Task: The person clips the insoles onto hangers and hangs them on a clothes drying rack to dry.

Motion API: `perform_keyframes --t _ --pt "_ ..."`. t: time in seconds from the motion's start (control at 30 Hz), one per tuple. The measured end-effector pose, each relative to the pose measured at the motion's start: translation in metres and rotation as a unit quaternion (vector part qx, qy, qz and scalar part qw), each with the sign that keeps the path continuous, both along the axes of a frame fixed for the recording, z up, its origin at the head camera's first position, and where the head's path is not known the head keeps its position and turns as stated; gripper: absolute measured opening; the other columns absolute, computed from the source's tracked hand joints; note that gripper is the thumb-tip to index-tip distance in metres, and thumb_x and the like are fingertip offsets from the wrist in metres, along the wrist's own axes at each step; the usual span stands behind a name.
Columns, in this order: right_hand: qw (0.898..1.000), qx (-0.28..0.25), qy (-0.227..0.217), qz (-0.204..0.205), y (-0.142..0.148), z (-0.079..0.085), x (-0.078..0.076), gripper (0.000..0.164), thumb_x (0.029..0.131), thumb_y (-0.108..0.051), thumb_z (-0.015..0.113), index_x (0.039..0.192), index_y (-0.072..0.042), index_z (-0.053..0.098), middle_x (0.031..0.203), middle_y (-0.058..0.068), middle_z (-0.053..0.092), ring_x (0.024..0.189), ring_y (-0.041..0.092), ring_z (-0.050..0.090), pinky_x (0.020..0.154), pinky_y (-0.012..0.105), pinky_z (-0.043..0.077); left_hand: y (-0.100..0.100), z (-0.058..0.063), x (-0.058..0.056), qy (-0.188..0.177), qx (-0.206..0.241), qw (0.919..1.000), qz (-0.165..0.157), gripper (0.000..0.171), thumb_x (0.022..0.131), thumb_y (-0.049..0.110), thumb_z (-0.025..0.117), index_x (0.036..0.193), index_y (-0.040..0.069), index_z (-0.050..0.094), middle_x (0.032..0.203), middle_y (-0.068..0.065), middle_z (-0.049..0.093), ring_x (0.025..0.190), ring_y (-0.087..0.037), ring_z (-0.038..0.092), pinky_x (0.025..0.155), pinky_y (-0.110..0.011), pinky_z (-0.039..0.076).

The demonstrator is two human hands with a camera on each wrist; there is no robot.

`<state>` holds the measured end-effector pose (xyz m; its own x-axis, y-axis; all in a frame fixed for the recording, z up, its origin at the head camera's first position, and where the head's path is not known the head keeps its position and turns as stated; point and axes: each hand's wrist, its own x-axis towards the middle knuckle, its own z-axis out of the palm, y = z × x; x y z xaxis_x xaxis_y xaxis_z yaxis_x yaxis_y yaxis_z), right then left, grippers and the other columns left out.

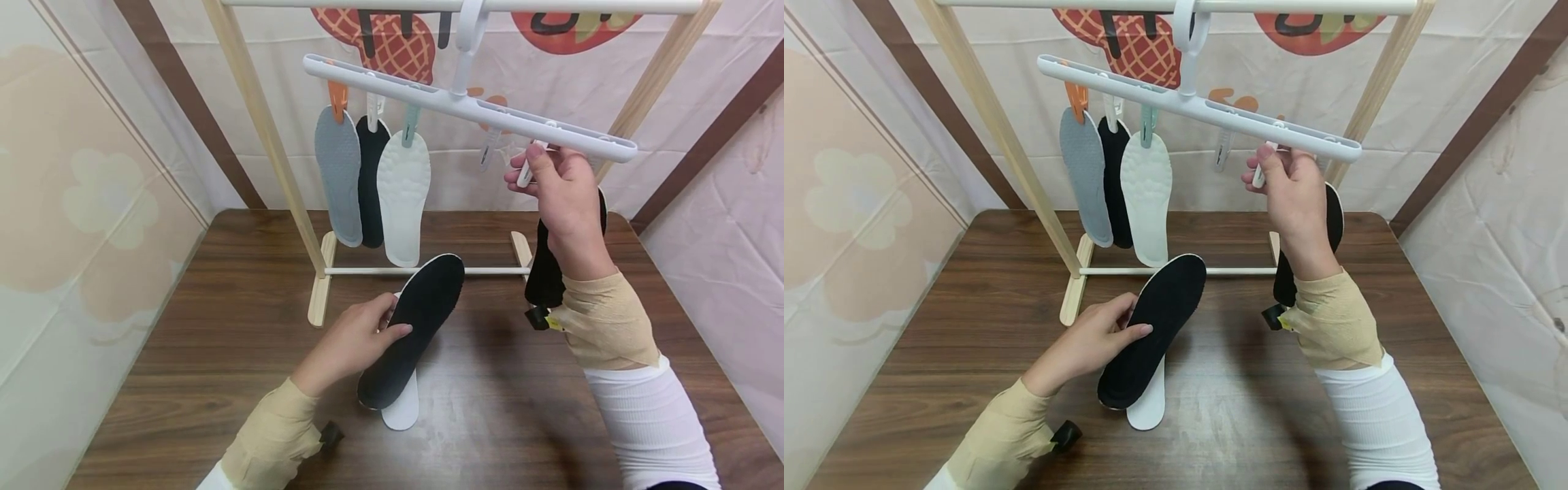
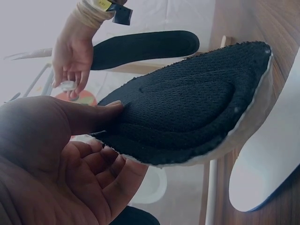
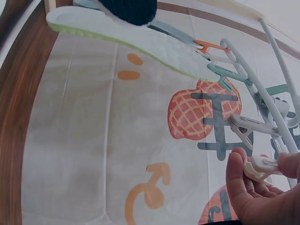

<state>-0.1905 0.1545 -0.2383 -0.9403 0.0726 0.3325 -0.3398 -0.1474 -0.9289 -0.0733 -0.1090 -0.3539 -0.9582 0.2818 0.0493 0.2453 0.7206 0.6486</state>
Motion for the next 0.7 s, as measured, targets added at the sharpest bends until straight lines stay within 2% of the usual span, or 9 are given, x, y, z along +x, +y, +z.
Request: perform_keyframes --t 0.23,0.43,0.7 --pt "1.000 -0.026 0.001 -0.002 -0.004 -0.003 0.000 0.010 0.102 -0.014 0.060 0.105 -0.005 0.056 0.092 0.009 0.065 0.075 0.016 0.069 0.075 0.026 0.059 0.005 0.000 -0.002 0.010 0.004 0.9999 -0.012 0.033 0.092 0.024 0.076 0.082 0.016 0.046 0.070 0.004 0.042 0.062 -0.012 0.041 0.058 -0.027 0.033" --pt "0.999 -0.030 -0.007 -0.017 -0.006 -0.004 0.000 0.012 0.102 -0.014 0.060 0.111 -0.006 0.058 0.092 0.009 0.065 0.073 0.015 0.067 0.073 0.025 0.058 0.008 0.000 -0.003 0.019 0.007 0.9997 -0.015 0.032 0.091 0.024 0.077 0.082 0.016 0.046 0.070 0.004 0.042 0.061 -0.012 0.041 0.059 -0.027 0.034" --pt "0.999 -0.038 -0.003 -0.023 -0.007 -0.008 -0.002 0.010 0.102 -0.014 0.060 0.106 -0.005 0.059 0.091 0.008 0.065 0.071 0.015 0.065 0.073 0.025 0.057 0.013 -0.003 -0.004 0.021 0.006 0.9997 -0.015 0.032 0.091 0.024 0.077 0.081 0.017 0.047 0.070 0.005 0.043 0.062 -0.012 0.043 0.060 -0.027 0.035"
